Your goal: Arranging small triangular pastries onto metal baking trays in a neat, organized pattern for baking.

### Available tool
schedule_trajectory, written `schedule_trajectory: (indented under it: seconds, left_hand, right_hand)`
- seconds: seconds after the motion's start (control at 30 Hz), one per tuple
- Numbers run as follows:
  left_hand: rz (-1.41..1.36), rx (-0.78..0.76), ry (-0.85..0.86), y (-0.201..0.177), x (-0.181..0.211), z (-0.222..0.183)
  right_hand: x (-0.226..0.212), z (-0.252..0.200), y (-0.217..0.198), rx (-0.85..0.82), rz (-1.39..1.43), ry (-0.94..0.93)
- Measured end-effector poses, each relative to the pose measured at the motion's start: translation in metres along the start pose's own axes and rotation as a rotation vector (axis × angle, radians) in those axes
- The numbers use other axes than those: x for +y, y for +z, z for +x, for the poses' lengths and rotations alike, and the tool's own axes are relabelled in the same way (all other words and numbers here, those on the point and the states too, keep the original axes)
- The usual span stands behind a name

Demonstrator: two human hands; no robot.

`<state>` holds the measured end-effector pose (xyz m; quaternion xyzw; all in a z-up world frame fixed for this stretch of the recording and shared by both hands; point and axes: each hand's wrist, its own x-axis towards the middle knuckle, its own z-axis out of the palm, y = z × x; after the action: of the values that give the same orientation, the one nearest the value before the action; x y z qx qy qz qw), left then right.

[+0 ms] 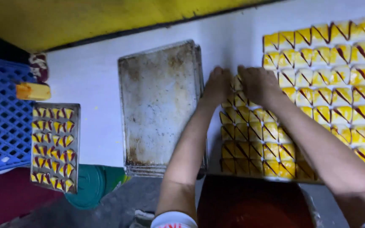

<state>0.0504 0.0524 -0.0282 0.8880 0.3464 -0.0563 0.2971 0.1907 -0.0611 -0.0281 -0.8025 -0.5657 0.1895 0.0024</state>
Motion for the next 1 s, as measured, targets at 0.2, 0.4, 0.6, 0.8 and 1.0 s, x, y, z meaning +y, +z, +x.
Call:
schedule_trajectory:
  seconds: [0.2,0.4,0.6,0.8,1.0]
  left_hand:
    - [-0.043,0.040,0.132,0.023,-0.009,-0.001]
    - [-0.049,0.499,0.527,-0.001,-0.030,-0.024]
    - [-0.905,0.446,0.197,-0.056,-0.147,-0.063]
    - [-0.630,0.727,0.061,-0.142,-0.277,-0.081]
    - [-0.220,0.825,-0.022,-0.193,-0.341,-0.043]
  right_hand:
    - [-0.022,-0.021,-0.050,-0.029,0.260,0.019]
    - [-0.033,-0.019,-0.027,0.266,0.218,-0.138]
    - [-0.156,0.016,-0.042,0.188,0.699,-0.047]
    - [-0.310,0.115,-0.057,0.088,0.600,-0.070]
    - [-0.381,0.204,-0.055,0.013,0.436,0.058]
